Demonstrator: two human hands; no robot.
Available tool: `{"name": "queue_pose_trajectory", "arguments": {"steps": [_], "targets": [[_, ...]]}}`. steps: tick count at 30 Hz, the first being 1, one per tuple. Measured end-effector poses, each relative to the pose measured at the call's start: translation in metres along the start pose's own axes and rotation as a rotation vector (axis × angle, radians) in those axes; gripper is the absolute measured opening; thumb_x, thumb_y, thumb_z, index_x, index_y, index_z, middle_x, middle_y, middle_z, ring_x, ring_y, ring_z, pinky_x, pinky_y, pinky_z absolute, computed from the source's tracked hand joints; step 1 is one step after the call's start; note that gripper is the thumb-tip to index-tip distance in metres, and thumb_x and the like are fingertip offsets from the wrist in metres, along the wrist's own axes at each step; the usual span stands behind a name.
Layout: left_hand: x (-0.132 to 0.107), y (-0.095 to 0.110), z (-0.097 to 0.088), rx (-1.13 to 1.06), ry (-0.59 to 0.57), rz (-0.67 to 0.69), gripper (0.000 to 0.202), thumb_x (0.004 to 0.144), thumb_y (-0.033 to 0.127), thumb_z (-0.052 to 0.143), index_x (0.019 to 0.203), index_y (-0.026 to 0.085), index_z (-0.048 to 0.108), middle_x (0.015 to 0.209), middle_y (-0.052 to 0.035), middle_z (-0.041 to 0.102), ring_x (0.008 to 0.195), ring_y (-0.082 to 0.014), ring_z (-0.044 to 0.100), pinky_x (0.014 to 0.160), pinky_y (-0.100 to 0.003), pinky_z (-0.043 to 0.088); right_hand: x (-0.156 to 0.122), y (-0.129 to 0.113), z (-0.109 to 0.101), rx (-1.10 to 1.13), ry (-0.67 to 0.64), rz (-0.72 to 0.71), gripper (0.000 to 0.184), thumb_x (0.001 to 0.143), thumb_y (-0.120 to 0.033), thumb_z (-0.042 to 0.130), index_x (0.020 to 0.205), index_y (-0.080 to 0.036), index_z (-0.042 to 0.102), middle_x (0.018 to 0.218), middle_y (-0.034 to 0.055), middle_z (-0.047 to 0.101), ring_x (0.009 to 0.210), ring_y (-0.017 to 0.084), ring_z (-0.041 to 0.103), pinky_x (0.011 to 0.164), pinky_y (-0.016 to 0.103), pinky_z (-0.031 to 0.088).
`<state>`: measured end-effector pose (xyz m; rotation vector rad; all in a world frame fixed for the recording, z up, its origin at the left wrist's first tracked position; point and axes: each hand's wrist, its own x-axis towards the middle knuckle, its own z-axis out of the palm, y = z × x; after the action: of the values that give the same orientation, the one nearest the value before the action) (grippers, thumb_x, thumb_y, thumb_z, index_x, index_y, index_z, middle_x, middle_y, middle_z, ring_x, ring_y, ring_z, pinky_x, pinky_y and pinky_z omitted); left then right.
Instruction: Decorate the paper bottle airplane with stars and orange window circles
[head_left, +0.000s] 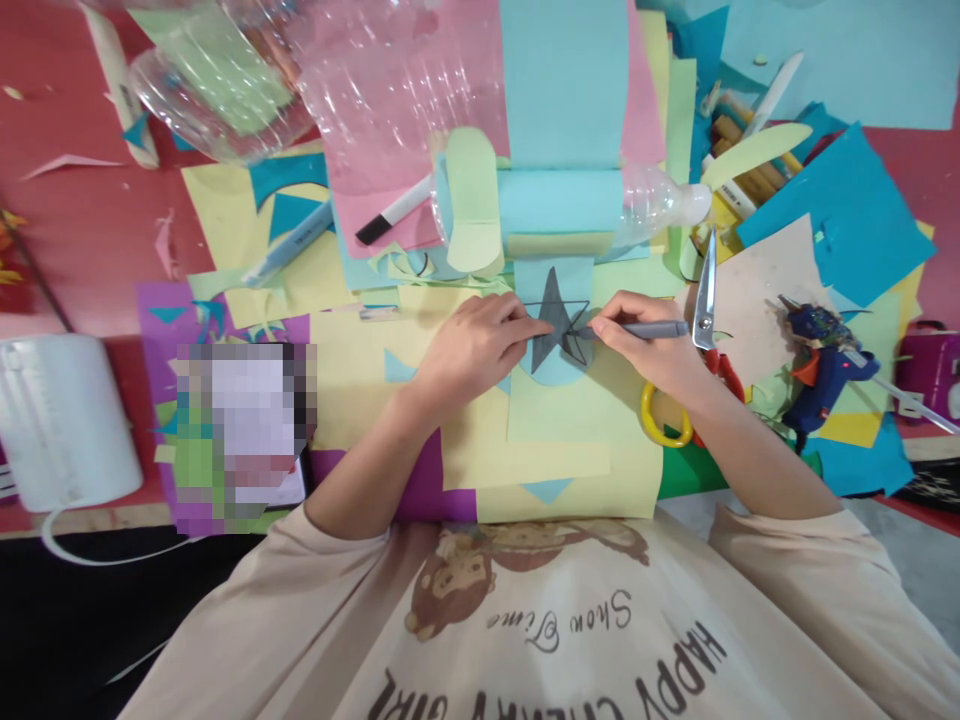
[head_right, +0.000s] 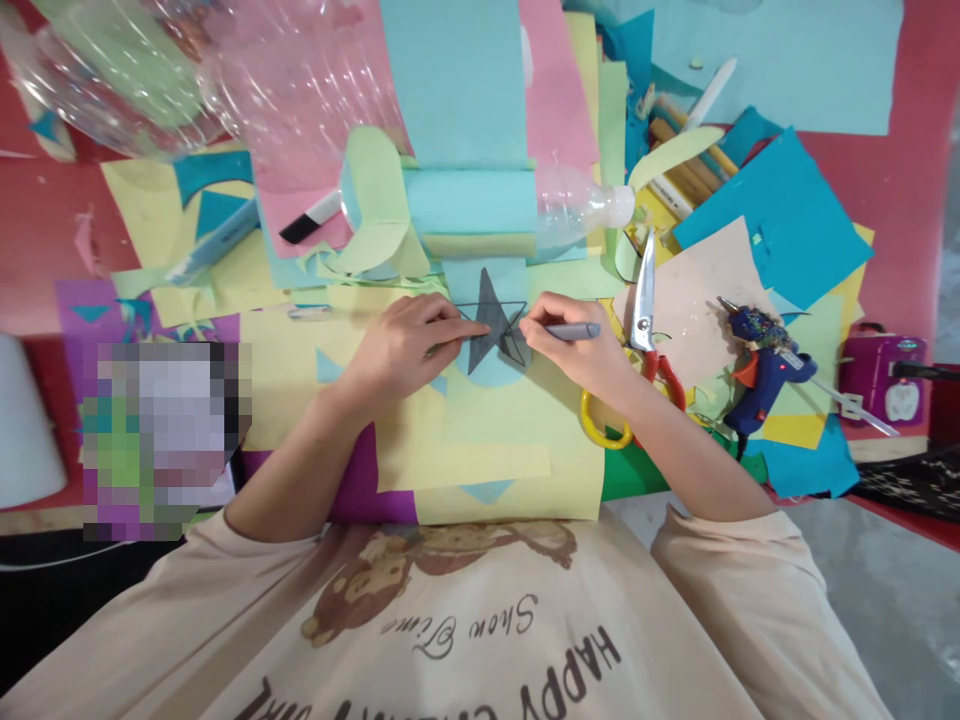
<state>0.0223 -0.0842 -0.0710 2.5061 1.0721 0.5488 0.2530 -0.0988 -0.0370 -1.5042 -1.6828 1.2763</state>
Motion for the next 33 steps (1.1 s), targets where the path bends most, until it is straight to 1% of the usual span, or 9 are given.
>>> {"name": "queue_pose_trajectory", "arguments": {"steps": [7, 12, 16, 18, 23, 29, 33], "targets": [[0.0004, 0.0, -0.0005, -0.016, 0.031, 0.021, 0.034, 0.088, 0.009, 0.046, 0.104, 0.021, 0.073, 0.081, -0.0032, 0.06, 0.074, -0.0158, 0.056, 0.069, -0.029, 0.042, 0.001, -0.0021, -0.0002, -0.031, -0.006, 0.02, 0.025, 0.08, -0.022, 0.058, 0.057, -0.018, 0.049, 0.052, -0.0042, 0.045, 0.052, 0.007, 0.035, 0.048, 0.025, 0.025], [0.0011, -0.0004, -0.0001, -0.025, 0.043, 0.039, 0.033, 0.087, 0.008, 0.046, 0.103, 0.02, 0.073, 0.08, -0.0034, 0.06, 0.073, -0.0158, 0.056, 0.068, -0.029, 0.043, 0.0007, -0.0045, -0.0006, -0.011, -0.041, 0.045, 0.024, 0.078, -0.019, 0.057, 0.056, -0.018, 0.048, 0.051, -0.0045, 0.043, 0.052, 0.007, 0.034, 0.048, 0.025, 0.024], [0.0009, -0.0001, 0.0001, -0.022, 0.026, 0.014, 0.034, 0.089, 0.01, 0.044, 0.104, 0.022, 0.072, 0.081, -0.0032, 0.061, 0.075, -0.0156, 0.056, 0.07, -0.029, 0.043, 0.0005, -0.005, -0.0016, 0.005, -0.059, 0.059, 0.024, 0.077, -0.017, 0.057, 0.055, -0.018, 0.048, 0.051, -0.0046, 0.043, 0.052, 0.007, 0.034, 0.049, 0.025, 0.024], [0.0008, 0.0003, -0.0001, -0.017, 0.014, 0.001, 0.035, 0.089, 0.011, 0.044, 0.104, 0.023, 0.072, 0.081, -0.0031, 0.061, 0.076, -0.0154, 0.057, 0.07, -0.029, 0.043, 0.0006, -0.0043, -0.0022, 0.019, -0.048, 0.064, 0.025, 0.078, -0.018, 0.058, 0.055, -0.018, 0.049, 0.052, -0.0042, 0.045, 0.052, 0.008, 0.035, 0.049, 0.025, 0.025], [0.0009, 0.0009, -0.0006, -0.024, 0.009, -0.006, 0.034, 0.089, 0.011, 0.044, 0.104, 0.022, 0.073, 0.081, -0.0039, 0.061, 0.075, -0.016, 0.056, 0.07, -0.03, 0.043, 0.0005, -0.0019, -0.0025, 0.073, 0.026, 0.032, 0.026, 0.083, -0.027, 0.059, 0.06, -0.019, 0.05, 0.055, -0.0036, 0.048, 0.052, 0.008, 0.038, 0.049, 0.026, 0.026], [0.001, 0.0004, -0.0005, -0.018, -0.014, -0.023, 0.035, 0.088, 0.011, 0.044, 0.104, 0.023, 0.072, 0.082, -0.0039, 0.061, 0.076, -0.0163, 0.057, 0.071, -0.03, 0.043, 0.0003, 0.0001, -0.0014, 0.028, 0.011, 0.006, 0.025, 0.085, -0.032, 0.059, 0.065, -0.019, 0.052, 0.057, -0.0036, 0.049, 0.052, 0.008, 0.038, 0.049, 0.026, 0.027], [0.0012, 0.0009, -0.0012, -0.02, -0.01, -0.019, 0.033, 0.09, 0.012, 0.045, 0.104, 0.023, 0.072, 0.082, -0.0037, 0.061, 0.076, -0.016, 0.057, 0.071, -0.03, 0.043, 0.0005, 0.0006, -0.0013, -0.012, 0.009, -0.026, 0.025, 0.084, -0.028, 0.059, 0.062, -0.019, 0.05, 0.056, -0.0037, 0.048, 0.052, 0.008, 0.037, 0.049, 0.025, 0.028]]}}
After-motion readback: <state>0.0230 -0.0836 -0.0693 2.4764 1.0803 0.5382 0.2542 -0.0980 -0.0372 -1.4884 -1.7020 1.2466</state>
